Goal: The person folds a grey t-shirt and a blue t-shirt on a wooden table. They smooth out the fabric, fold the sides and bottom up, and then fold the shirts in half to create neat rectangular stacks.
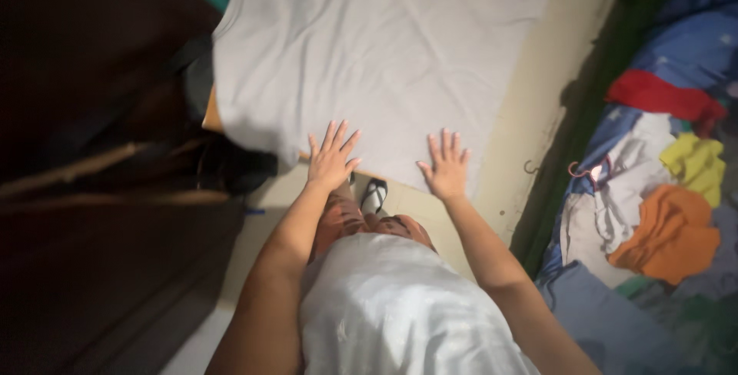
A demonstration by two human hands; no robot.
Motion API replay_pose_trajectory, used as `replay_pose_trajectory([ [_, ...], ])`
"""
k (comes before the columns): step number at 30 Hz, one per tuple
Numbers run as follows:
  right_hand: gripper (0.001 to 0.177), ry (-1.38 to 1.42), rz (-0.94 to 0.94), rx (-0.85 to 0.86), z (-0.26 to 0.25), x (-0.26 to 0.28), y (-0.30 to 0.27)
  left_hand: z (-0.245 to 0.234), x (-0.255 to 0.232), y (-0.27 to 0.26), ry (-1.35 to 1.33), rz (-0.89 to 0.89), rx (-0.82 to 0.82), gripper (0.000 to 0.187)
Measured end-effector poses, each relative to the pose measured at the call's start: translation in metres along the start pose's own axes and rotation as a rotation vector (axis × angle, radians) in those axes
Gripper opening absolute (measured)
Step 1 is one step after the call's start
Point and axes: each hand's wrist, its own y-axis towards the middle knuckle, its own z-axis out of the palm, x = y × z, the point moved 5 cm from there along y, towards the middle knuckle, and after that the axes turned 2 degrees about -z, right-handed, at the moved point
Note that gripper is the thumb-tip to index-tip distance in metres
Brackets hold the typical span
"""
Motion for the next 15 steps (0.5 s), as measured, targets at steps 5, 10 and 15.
replay_pose_trajectory([
  [5, 0.079, 0.018, 0.043, -0.008, 0.015, -0.023, -0.018, -0.003, 0.023, -0.022, -0.029, 0.001, 0.064, 0.071],
  [10, 0.087, -0.007, 0.167, 0.02, 0.011, -0.035, -0.032, -0.01, 0.048, -0.051, -0.028, 0.051, -0.04, 0.076],
  [15, 0.096, 0.104, 0.147, -0.012, -0.008, 0.01, -0.018, -0.018, 0.073, -0.046, -0.069, -0.048, -0.083, 0.065],
])
